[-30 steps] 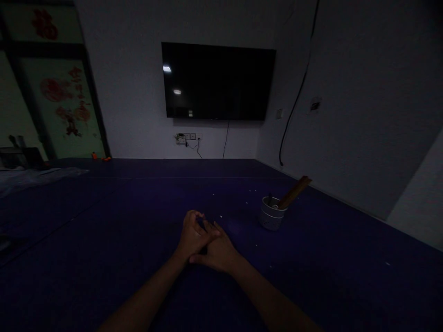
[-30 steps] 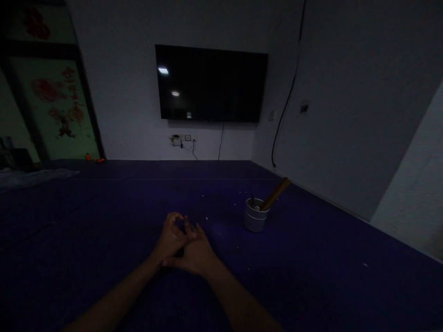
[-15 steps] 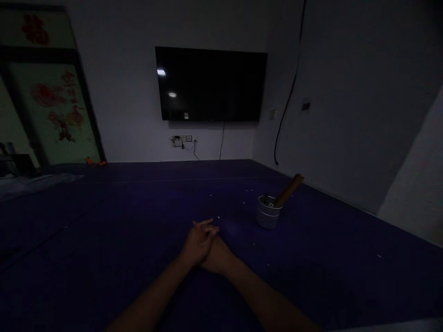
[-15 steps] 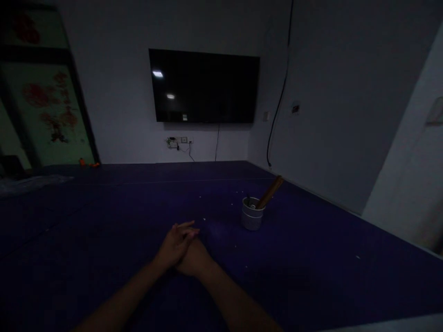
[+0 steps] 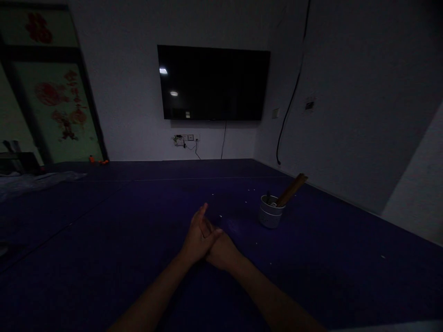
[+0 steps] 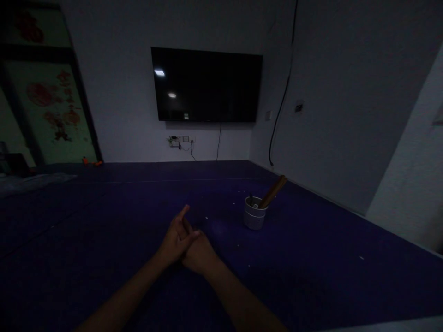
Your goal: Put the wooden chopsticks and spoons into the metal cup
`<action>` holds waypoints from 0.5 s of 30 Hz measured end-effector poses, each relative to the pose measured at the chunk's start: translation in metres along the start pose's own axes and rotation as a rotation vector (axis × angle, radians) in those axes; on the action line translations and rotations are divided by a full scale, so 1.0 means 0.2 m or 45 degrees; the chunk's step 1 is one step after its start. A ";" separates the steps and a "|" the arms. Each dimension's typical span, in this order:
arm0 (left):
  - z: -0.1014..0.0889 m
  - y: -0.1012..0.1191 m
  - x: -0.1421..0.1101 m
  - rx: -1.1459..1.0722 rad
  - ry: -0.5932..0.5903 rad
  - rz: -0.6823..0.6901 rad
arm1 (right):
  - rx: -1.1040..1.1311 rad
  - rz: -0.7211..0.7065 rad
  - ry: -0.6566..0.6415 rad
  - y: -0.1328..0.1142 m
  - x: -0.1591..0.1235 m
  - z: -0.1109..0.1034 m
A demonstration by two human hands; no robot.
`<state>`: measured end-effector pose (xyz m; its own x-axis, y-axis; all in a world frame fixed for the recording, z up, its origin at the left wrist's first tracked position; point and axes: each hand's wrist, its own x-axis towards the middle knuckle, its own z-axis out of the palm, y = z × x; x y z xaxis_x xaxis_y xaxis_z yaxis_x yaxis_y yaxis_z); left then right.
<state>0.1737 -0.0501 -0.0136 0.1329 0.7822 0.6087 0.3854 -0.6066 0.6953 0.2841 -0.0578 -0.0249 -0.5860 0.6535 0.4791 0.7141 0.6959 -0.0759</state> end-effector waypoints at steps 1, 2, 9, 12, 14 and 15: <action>-0.01 -0.01 0.00 0.021 0.087 -0.034 | -0.021 0.029 0.004 0.00 0.00 -0.02; -0.01 -0.01 0.00 0.035 0.154 -0.077 | -0.030 0.046 0.005 -0.01 0.00 -0.04; -0.03 0.00 0.04 -0.174 -0.118 -0.238 | -0.059 -0.089 0.018 -0.04 0.02 -0.08; -0.02 0.01 0.04 -0.286 -0.185 -0.213 | -0.093 -0.083 0.032 -0.04 0.01 -0.07; -0.02 0.01 0.03 -0.309 -0.192 -0.169 | -0.118 -0.078 0.049 -0.03 0.01 -0.05; -0.01 0.01 0.03 -0.295 -0.199 -0.151 | -0.136 -0.075 0.054 -0.03 0.00 -0.04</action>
<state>0.1733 -0.0474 -0.0079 0.2454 0.8508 0.4646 0.1904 -0.5122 0.8375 0.2820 -0.0644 -0.0169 -0.6131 0.5974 0.5170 0.7167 0.6959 0.0459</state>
